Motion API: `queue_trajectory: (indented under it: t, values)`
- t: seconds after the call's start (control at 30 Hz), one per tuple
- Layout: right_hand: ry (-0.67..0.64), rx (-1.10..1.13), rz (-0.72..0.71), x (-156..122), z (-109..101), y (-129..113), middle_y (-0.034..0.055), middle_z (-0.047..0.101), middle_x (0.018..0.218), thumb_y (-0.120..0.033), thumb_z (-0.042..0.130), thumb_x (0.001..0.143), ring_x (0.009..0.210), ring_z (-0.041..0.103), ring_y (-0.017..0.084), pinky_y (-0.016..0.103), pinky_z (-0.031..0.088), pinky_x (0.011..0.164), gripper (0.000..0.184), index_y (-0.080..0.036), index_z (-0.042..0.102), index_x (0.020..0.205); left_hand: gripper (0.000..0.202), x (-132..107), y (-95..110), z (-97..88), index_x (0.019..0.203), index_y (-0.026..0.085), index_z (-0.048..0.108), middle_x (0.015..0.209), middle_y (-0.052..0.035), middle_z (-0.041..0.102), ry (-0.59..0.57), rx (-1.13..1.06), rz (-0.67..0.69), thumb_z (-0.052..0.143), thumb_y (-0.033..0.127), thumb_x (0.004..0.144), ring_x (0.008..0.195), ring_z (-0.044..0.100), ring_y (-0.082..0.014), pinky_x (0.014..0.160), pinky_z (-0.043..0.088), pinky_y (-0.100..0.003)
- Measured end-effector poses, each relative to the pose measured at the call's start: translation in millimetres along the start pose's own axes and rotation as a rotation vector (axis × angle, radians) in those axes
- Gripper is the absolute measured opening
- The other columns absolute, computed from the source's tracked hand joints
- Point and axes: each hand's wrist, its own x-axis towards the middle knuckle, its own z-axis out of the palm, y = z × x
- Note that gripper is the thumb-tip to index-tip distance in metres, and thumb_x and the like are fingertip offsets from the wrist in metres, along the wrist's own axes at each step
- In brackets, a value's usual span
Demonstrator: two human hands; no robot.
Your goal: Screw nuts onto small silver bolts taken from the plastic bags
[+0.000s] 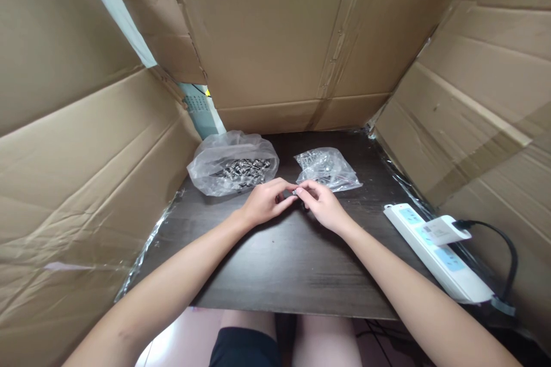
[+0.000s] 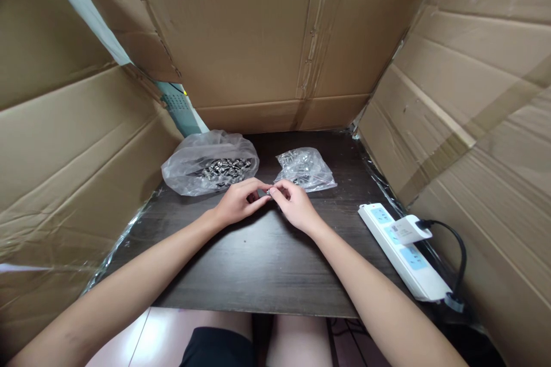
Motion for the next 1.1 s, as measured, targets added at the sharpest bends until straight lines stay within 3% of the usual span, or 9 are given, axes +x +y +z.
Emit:
queue_trajectory:
  t: [0.17, 0.6, 0.9, 1.1]
  values:
    - [-0.017, 0.032, 0.017, 0.7, -0.7, 2.2, 0.0034, 0.066, 0.081, -0.050, 0.062, 0.089, 0.066, 0.054, 0.015, 0.029, 0.044, 0.061, 0.032, -0.019, 0.066, 0.093, 0.022, -0.5, -1.4, 0.9, 0.115, 0.013, 0.071, 0.092, -0.0055, 0.070, 0.008, 0.013, 0.014, 0.063, 0.027, 0.099, 0.063, 0.061, -0.0092, 0.061, 0.050, -0.021]
    - [-0.022, -0.046, 0.007, 0.1, -0.9, -1.0, -0.0004, 0.057, 0.068, -0.052, 0.055, 0.094, 0.062, 0.050, 0.015, 0.030, 0.041, 0.063, 0.036, -0.020, 0.066, 0.082, 0.022, 0.3, -2.2, 1.7, 0.114, 0.014, 0.070, 0.095, -0.0066, 0.072, 0.038, 0.040, 0.036, 0.062, 0.028, 0.100, 0.066, 0.064, -0.0104, 0.062, 0.052, -0.022]
    - [-0.034, -0.059, -0.010, -0.5, -0.2, 1.1, 0.0005, 0.060, 0.078, -0.045, 0.054, 0.094, 0.066, 0.051, 0.015, 0.030, 0.043, 0.064, 0.025, -0.021, 0.062, 0.091, 0.023, 1.0, -2.9, 1.9, 0.114, 0.013, 0.070, 0.094, -0.0070, 0.072, 0.037, 0.026, 0.041, 0.062, 0.029, 0.100, 0.066, 0.064, -0.0105, 0.062, 0.053, -0.022]
    - [-0.045, -0.048, -0.004, -0.7, -0.9, 1.9, -0.0009, 0.056, 0.073, -0.043, 0.055, 0.093, 0.065, 0.052, 0.016, 0.030, 0.044, 0.064, 0.022, -0.021, 0.060, 0.092, 0.024, 0.8, -2.6, 1.4, 0.113, 0.014, 0.071, 0.091, -0.0062, 0.072, 0.018, 0.027, 0.011, 0.061, 0.031, 0.101, 0.066, 0.064, -0.0107, 0.063, 0.053, -0.022]
